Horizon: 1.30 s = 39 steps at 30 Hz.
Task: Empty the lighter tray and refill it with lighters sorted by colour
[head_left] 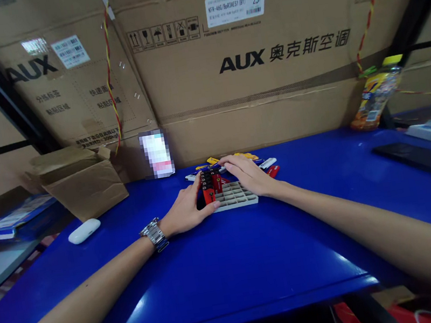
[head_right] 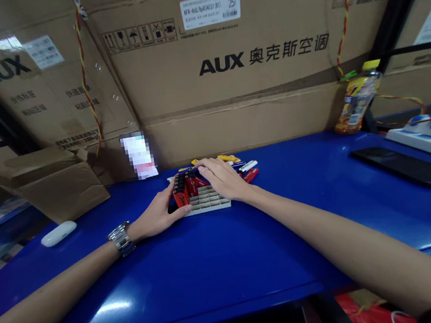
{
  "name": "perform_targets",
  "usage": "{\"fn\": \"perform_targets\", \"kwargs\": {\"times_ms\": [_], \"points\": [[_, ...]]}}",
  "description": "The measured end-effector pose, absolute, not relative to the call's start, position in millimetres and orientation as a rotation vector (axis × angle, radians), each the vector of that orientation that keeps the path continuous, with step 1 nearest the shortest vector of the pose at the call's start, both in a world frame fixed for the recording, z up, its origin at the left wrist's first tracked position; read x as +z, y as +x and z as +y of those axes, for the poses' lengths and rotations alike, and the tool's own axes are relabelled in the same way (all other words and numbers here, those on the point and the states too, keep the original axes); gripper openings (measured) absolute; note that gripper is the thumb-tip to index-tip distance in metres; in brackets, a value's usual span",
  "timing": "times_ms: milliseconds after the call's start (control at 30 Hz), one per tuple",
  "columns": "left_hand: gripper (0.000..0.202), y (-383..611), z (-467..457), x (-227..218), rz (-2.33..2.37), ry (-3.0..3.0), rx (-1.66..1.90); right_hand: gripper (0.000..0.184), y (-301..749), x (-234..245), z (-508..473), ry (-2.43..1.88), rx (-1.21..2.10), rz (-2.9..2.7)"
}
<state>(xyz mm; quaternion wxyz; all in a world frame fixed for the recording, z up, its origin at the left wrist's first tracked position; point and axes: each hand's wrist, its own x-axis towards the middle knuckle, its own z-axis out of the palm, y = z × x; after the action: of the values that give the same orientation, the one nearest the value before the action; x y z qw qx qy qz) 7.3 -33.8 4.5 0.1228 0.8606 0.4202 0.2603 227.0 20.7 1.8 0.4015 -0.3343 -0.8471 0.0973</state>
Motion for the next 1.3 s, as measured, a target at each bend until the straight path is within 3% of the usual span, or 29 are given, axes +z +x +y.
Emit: {"fn": "perform_targets", "kwargs": {"times_ms": [200, 400, 567, 700, 833, 1167, 1300], "points": [[0.074, 6, -35, 5, 1.292, 2.440, 0.788, 0.054, 230, 3, 24, -1.075, 0.048, -2.482], [0.073, 5, -36, 6, 1.283, 2.422, 0.784, 0.038, 231, 8, 20, -1.135, -0.112, -2.524], [0.068, 6, -37, 6, 1.272, 2.436, 0.814, 0.021, 235, 2, 32, -1.184, 0.196, -2.388], [0.067, 5, -37, 6, 1.278, 2.461, 0.814, 0.023, 238, 1, 39, -1.095, 0.372, -2.428], [0.067, 5, -36, 5, 1.234, 2.471, 0.842, 0.023, 237, 1, 37, -1.009, 0.298, -2.441], [0.067, 6, -37, 6, 1.269, 2.450, 0.827, 0.022, 231, 9, 24, -0.968, 0.426, -1.845], [0.068, 6, -38, 7, 1.266, 2.441, 0.824, 0.023, 228, 9, 22, -0.883, 0.670, -1.811]]}}
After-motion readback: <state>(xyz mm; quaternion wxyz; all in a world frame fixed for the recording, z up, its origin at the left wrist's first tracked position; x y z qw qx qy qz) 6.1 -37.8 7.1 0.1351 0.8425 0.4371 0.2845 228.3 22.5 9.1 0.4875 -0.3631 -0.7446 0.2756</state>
